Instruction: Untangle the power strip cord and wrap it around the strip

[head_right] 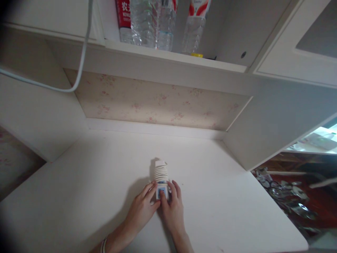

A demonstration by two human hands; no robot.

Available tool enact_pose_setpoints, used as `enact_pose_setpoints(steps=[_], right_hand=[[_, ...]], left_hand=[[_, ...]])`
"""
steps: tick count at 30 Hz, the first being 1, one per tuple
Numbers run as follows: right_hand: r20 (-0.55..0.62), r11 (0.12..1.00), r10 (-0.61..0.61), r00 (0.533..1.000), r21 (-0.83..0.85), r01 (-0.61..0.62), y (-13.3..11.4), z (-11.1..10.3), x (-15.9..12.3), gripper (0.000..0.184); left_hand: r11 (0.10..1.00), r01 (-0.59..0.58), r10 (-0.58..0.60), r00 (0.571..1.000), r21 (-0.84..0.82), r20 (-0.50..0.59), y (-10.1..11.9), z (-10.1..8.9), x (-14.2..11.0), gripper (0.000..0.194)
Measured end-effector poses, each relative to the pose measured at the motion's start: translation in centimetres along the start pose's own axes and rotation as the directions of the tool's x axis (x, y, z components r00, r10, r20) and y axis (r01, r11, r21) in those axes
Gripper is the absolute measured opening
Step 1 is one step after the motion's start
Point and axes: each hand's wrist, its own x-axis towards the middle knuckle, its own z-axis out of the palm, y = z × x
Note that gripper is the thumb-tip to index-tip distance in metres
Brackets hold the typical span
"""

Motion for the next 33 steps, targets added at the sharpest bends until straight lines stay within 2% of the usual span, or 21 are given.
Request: enact_pose_setpoints(steps=[4,7,9,13,17,22,24,28,30,33], right_hand=[[0.011,1.000,0.002,1.000,-0.008,-0.002,-0.2,0.1,0.1,0.042],[0.008,1.000,0.013,1.000,0.026,-0.014,-0.3,0.1,0.2,0.042],[0.018,0.999,0.023,1.000,0.048,-0.024,-0.3,0.1,0.3,0.043],[0.041,0.997,0.029,0.999,0.065,-0.032,-0.2,-0.1,0.1,0.046],[0.050,0.995,0.015,0.999,0.093,-0.020,-0.4,-0.4,0.1,0.044],[0.017,0.996,0.009,1.000,0.089,-0.011,-1.1,-0.6,0.1,0.041],[0.013,0.996,-0.012,1.000,0.089,0.011,-1.4,-0.7,0.2,0.040],[0.018,0.995,-0.053,0.998,0.085,0.052,-2.3,-0.7,0.2,0.037],[0.015,0.995,-0.063,0.998,0.078,0.062,-2.7,-0.7,0.0,0.038],[0.019,0.994,-0.072,0.997,0.078,0.071,-3.2,-0.6,-0.6,0.042]], left_hand=[[0.981,0.114,-0.115,0.993,-0.159,0.005,-0.3,-0.1,0.5,0.062],[0.924,0.200,-0.193,0.980,-0.325,0.055,-0.3,-0.4,1.0,0.061],[0.849,0.288,-0.262,0.957,-0.443,0.120,-0.2,-0.4,1.1,0.054],[0.614,0.469,-0.405,0.878,-0.635,0.256,0.2,0.4,1.2,0.046],[0.496,0.489,-0.446,0.853,-0.717,0.272,0.7,1.2,1.3,0.058],[0.246,0.571,-0.502,0.766,-0.783,0.401,1.3,0.1,1.8,0.087],[0.163,0.579,-0.456,0.763,-0.799,0.459,1.5,-0.8,2.0,0.083],[0.049,0.560,-0.340,0.788,-0.827,0.513,1.7,-1.7,2.1,0.051],[-0.003,0.556,-0.363,0.774,-0.831,0.519,1.7,-1.6,2.1,0.045],[-0.071,0.521,-0.422,0.757,-0.851,0.499,2.0,-1.6,2.2,0.053]])
